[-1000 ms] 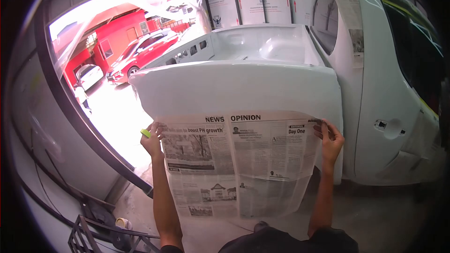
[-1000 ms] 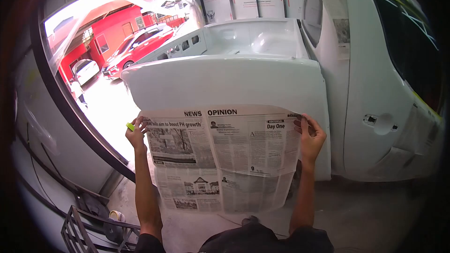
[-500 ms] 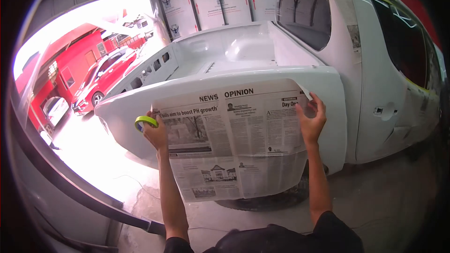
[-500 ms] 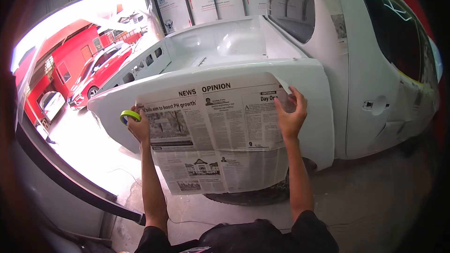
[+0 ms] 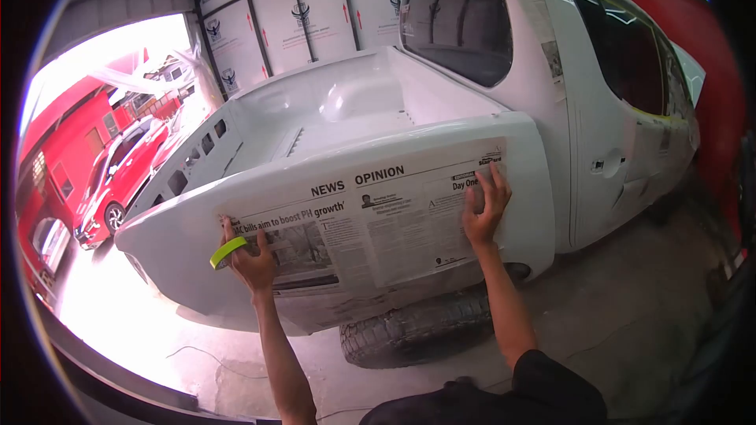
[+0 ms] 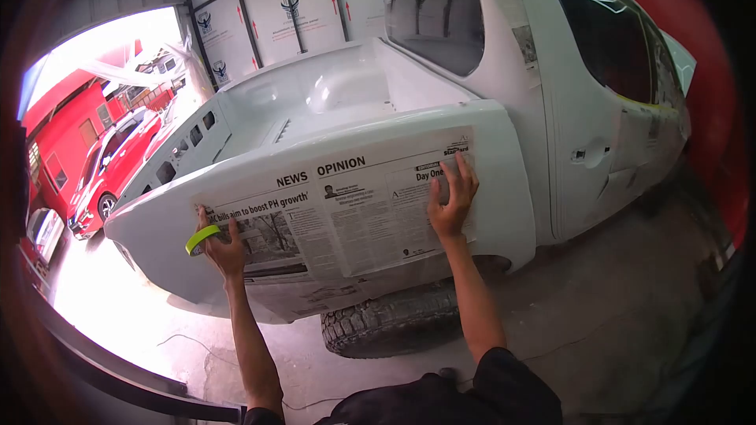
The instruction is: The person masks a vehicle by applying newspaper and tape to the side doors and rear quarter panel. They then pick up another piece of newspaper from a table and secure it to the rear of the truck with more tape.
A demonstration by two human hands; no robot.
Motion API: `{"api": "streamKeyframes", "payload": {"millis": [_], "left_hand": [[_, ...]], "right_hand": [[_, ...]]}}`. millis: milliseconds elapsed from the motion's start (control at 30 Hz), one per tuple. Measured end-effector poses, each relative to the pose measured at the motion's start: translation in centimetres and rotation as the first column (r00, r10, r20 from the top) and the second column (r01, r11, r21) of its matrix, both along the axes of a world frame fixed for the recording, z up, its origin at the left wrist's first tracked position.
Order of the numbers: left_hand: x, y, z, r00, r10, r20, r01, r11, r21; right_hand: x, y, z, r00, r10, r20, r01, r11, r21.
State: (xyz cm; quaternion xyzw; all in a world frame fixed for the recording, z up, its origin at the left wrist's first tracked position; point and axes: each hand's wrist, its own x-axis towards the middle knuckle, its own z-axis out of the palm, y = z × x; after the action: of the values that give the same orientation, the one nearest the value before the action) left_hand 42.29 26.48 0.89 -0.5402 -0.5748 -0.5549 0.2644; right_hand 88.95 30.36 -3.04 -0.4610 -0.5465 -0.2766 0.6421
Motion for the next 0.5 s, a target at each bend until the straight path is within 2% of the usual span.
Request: {"api": "streamKeyframes", "payload": {"millis": [100,167,233,500], "left_hand": [[-0.8,0.7,-0.7,0.991,0.017,-0.135,-0.008,0.998,0.067],[-1.3,1.3,-0.9,0.991,-0.037,-0.127,0.050,0.994,0.102],[-1.7,1.9,-1.4,0.986,0.037,-0.163,-0.018,0.993,0.118],[-1.4,3.5,-2.4,0.960,0.171,-0.223,-0.110,0.959,0.261]], "right_hand": [[0.2,-0.2,-0.1,1.000,0.010,-0.009,-0.010,1.000,-0.011],[0.4,-0.5,-0.1,0.999,0.033,-0.005,-0.033,0.999,-0.009],[0.7,-0.3,-0.4,0.999,0.034,-0.006,-0.034,0.999,-0.018],[0.9,-0.7,-0.1,0.996,0.094,-0.003,-0.094,0.994,-0.058]]}}
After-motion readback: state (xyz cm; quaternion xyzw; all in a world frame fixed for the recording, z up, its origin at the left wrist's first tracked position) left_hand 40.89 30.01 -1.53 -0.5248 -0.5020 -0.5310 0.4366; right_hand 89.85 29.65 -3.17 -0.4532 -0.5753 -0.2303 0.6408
